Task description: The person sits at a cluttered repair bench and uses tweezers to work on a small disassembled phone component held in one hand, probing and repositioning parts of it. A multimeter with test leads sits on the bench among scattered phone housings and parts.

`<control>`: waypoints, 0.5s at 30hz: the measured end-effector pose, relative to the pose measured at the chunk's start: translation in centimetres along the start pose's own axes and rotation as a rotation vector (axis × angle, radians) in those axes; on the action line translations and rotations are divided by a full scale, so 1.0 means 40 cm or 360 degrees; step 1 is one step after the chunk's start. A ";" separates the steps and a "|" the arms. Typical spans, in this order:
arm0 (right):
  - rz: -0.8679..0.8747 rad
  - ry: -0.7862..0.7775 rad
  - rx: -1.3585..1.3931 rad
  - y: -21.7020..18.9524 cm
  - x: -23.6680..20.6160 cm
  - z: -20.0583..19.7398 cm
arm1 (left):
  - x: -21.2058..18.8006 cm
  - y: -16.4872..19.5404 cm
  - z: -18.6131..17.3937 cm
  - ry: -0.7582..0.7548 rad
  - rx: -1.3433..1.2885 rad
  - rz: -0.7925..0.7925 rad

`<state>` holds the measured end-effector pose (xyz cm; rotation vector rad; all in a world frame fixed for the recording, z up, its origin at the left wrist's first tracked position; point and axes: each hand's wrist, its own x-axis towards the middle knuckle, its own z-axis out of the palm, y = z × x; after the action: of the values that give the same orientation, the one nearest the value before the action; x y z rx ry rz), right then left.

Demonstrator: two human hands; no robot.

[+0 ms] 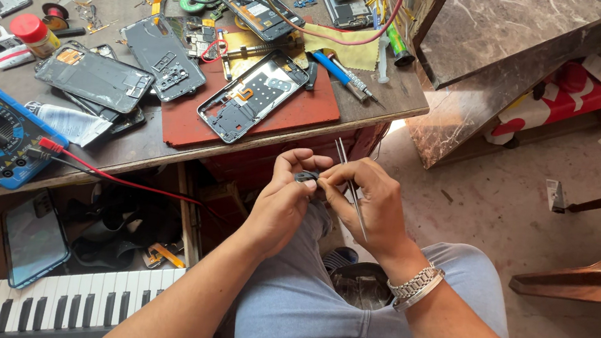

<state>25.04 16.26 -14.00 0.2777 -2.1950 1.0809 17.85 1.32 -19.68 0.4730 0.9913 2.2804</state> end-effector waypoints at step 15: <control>0.0930 0.0394 0.1346 0.124 -0.073 0.022 | 0.001 -0.006 0.002 -0.0139 0.0442 0.0011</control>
<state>24.60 18.44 -19.37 -0.1570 -1.5115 2.2077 17.95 1.52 -19.80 0.6860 1.2692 2.1165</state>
